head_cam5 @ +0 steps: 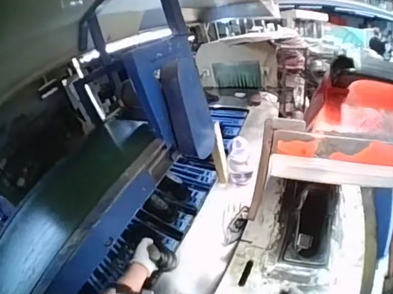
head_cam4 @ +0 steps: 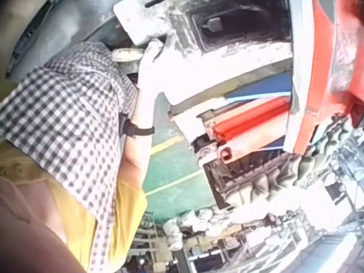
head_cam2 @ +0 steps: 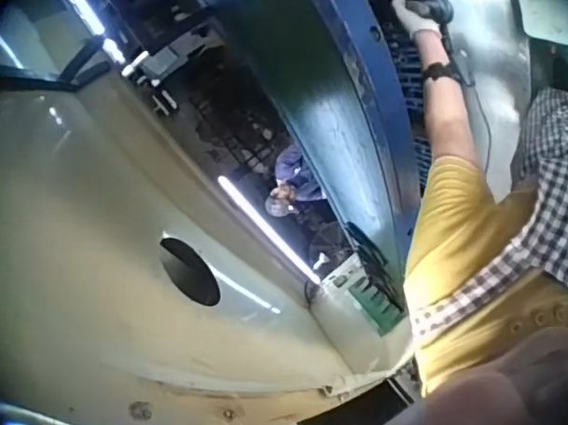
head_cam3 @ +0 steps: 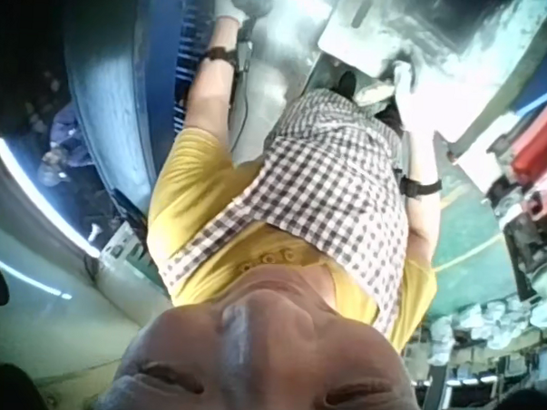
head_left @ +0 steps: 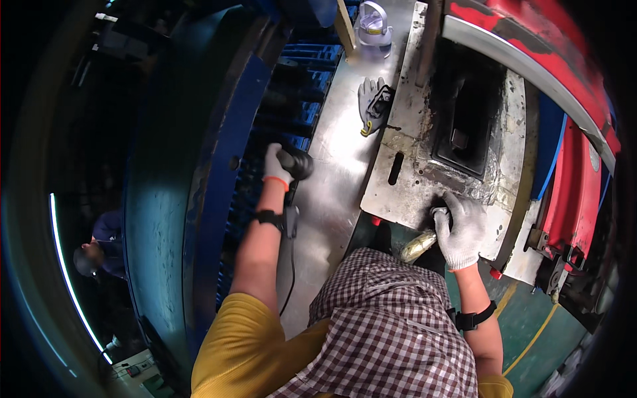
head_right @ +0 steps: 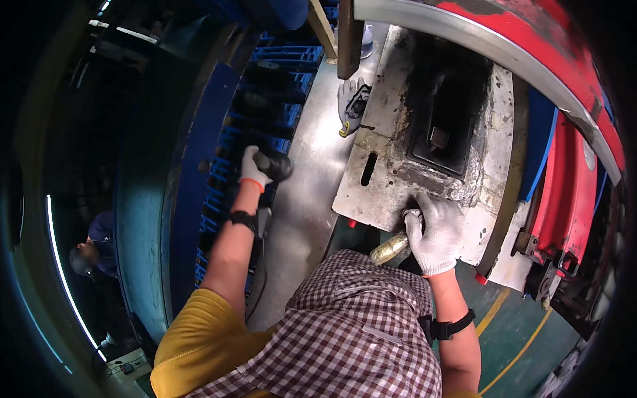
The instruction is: Pressing the soles of shoes using a specialized hydraulic or pneumatic pressing machine.
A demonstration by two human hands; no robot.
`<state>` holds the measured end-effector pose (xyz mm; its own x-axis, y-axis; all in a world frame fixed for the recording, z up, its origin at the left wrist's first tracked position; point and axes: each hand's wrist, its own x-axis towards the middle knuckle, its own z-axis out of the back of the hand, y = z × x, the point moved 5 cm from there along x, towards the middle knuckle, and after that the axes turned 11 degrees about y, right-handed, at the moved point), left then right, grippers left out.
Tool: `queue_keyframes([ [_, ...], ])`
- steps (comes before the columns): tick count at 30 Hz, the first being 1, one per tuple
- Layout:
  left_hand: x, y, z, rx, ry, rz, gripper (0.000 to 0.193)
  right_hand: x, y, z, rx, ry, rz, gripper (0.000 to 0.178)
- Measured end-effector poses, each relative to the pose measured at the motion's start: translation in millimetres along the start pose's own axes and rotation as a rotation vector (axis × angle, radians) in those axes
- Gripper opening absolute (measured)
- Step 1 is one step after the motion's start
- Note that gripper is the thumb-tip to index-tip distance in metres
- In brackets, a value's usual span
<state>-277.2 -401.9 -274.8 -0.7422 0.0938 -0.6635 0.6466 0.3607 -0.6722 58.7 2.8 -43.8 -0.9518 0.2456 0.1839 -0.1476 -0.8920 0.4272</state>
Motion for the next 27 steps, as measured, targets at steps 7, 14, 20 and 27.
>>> queue_keyframes([
  [7,55,-63,16,0.547,-0.262,-0.091,0.073,-1,-8,-4,0.002,0.007,-0.023,0.038],
  [14,10,-48,-19,0.716,-0.351,-0.216,0.104,2,-9,-6,-0.022,0.007,-0.002,0.038],
  [20,-58,42,-3,1.157,-0.102,-0.327,0.089,-1,-10,-7,0.014,0.045,-0.064,0.034],
  [27,-161,108,20,1.785,-0.175,-0.221,0.083,-1,-8,-8,0.013,0.025,-0.043,0.029],
])
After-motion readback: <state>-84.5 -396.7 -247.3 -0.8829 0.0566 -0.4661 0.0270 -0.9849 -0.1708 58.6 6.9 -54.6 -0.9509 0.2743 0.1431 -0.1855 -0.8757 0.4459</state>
